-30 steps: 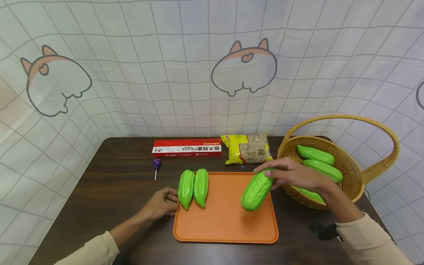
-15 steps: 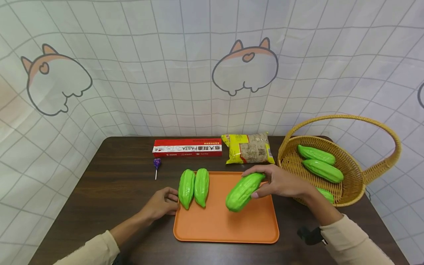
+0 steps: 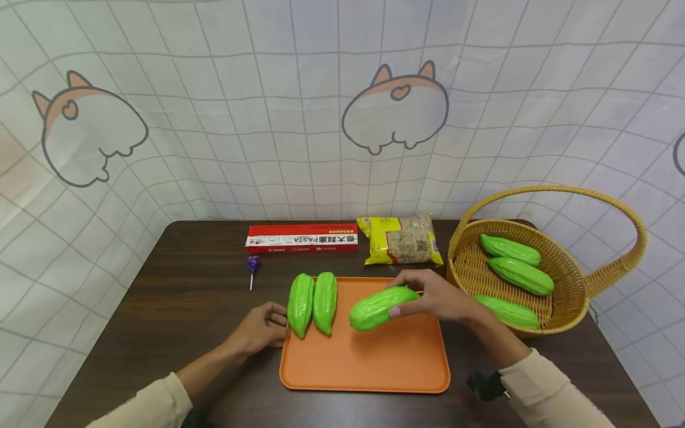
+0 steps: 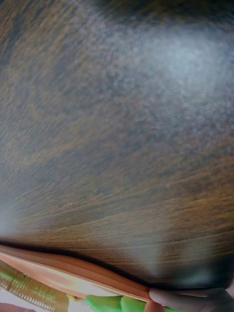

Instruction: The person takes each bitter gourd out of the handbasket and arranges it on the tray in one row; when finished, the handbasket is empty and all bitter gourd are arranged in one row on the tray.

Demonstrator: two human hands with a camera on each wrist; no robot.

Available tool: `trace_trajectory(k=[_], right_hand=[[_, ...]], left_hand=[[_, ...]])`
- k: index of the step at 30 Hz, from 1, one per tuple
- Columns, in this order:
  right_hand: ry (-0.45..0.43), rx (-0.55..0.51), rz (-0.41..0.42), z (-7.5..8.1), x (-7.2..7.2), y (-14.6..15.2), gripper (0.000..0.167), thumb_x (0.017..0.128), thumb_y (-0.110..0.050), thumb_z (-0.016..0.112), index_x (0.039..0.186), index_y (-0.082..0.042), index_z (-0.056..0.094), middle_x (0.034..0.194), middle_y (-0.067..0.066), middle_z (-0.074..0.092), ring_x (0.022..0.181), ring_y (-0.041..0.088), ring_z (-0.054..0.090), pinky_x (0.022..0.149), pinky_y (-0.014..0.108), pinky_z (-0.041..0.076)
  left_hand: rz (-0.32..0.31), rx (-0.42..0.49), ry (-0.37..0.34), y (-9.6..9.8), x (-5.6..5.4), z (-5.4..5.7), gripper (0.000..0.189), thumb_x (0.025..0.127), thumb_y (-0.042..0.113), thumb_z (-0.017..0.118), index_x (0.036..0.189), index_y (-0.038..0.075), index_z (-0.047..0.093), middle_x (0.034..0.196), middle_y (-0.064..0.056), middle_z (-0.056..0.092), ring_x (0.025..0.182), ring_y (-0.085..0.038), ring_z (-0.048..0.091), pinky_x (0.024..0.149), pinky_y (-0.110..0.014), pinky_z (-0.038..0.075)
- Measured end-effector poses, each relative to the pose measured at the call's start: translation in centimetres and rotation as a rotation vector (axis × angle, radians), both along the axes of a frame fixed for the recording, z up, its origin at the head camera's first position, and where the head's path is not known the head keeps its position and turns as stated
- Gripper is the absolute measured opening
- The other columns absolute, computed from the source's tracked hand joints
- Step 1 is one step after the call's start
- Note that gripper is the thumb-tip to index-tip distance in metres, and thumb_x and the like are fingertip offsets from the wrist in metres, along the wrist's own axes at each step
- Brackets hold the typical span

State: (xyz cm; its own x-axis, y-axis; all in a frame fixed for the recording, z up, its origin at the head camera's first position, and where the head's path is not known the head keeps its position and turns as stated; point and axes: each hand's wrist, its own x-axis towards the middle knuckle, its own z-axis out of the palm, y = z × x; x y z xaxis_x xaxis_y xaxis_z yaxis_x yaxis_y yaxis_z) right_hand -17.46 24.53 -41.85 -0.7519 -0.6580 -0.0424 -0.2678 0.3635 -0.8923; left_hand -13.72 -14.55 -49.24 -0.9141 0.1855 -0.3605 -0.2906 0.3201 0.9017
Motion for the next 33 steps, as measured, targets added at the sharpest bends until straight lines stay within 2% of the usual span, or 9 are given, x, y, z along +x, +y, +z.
trace_trajectory(k=[4,8,11,13,15,19,21,28,33], right_hand=[[-0.028,-0.004,0.014,-0.8,0.1,-0.5,0.031,0.088,-0.013,0.075,0.117,-0.009,0.063,0.107,0.013,0.064,0.089,0.019,0.066,0.075,0.033,0.059],[-0.076,0.027,0.025,-1.3,0.2,-1.1,0.044,0.092,-0.017,0.071,0.133,-0.007,0.057,0.12,0.016,0.06,0.099,0.023,0.065,0.08,0.034,0.06],[-0.133,0.03,0.03,-1.7,0.2,-1.5,0.053,0.095,-0.019,0.067,0.144,-0.006,0.05,0.128,0.019,0.056,0.103,0.03,0.064,0.083,0.04,0.06],[-0.148,0.022,0.027,-1.9,0.2,-1.7,0.052,0.097,-0.019,0.066,0.145,-0.006,0.05,0.129,0.019,0.055,0.103,0.032,0.063,0.081,0.045,0.061],[-0.115,0.027,0.02,-2.1,0.2,-2.0,0.047,0.098,-0.021,0.065,0.142,-0.008,0.054,0.127,0.016,0.058,0.103,0.029,0.063,0.083,0.044,0.06],[-0.01,0.065,-0.009,-2.6,0.1,-2.5,0.039,0.097,-0.024,0.067,0.134,-0.013,0.063,0.121,0.007,0.066,0.102,0.02,0.065,0.083,0.034,0.059],[0.006,0.075,-0.029,-2.9,0.0,-2.7,0.037,0.096,-0.026,0.068,0.131,-0.014,0.065,0.118,0.005,0.068,0.1,0.016,0.067,0.082,0.031,0.058],[-0.125,0.054,-0.076,-3.2,0.1,-3.3,0.049,0.096,-0.027,0.068,0.137,-0.002,0.057,0.117,0.014,0.065,0.098,0.022,0.068,0.079,0.033,0.061],[-0.221,0.06,-0.133,-3.4,0.1,-3.9,0.062,0.096,-0.032,0.067,0.145,0.0,0.047,0.119,0.017,0.061,0.101,0.023,0.066,0.084,0.038,0.061]], left_hand=[[0.002,-0.001,0.001,0.0,0.0,0.0,0.047,0.078,0.001,0.074,0.121,-0.004,0.056,0.108,-0.017,0.059,0.084,-0.019,0.066,0.071,-0.034,0.064],[-0.001,-0.003,0.005,-0.1,0.0,0.1,0.047,0.078,0.001,0.074,0.121,-0.004,0.056,0.108,-0.017,0.059,0.084,-0.019,0.067,0.071,-0.034,0.064],[-0.002,-0.006,0.005,-0.1,0.1,0.2,0.047,0.079,0.002,0.075,0.121,-0.004,0.056,0.108,-0.017,0.059,0.084,-0.019,0.067,0.071,-0.034,0.064],[0.001,-0.007,0.004,-0.1,0.2,0.2,0.047,0.079,0.002,0.075,0.121,-0.004,0.056,0.108,-0.017,0.06,0.084,-0.019,0.067,0.07,-0.034,0.064],[0.003,-0.008,0.002,-0.1,0.2,0.3,0.047,0.078,0.002,0.075,0.121,-0.004,0.056,0.108,-0.017,0.06,0.084,-0.019,0.067,0.07,-0.035,0.064],[0.007,-0.013,0.002,0.0,0.3,0.3,0.047,0.078,0.002,0.076,0.121,-0.003,0.057,0.108,-0.017,0.06,0.084,-0.019,0.067,0.07,-0.035,0.064],[0.004,-0.017,0.004,0.0,0.2,0.2,0.047,0.078,0.002,0.075,0.121,-0.004,0.056,0.108,-0.017,0.06,0.084,-0.019,0.067,0.07,-0.034,0.064],[0.003,-0.013,-0.001,0.0,0.0,0.0,0.047,0.078,0.002,0.075,0.121,-0.004,0.056,0.108,-0.016,0.06,0.084,-0.019,0.067,0.07,-0.034,0.064],[0.001,-0.01,-0.001,0.0,0.0,-0.2,0.047,0.078,0.003,0.075,0.121,-0.003,0.056,0.108,-0.016,0.059,0.084,-0.018,0.067,0.071,-0.034,0.064]])
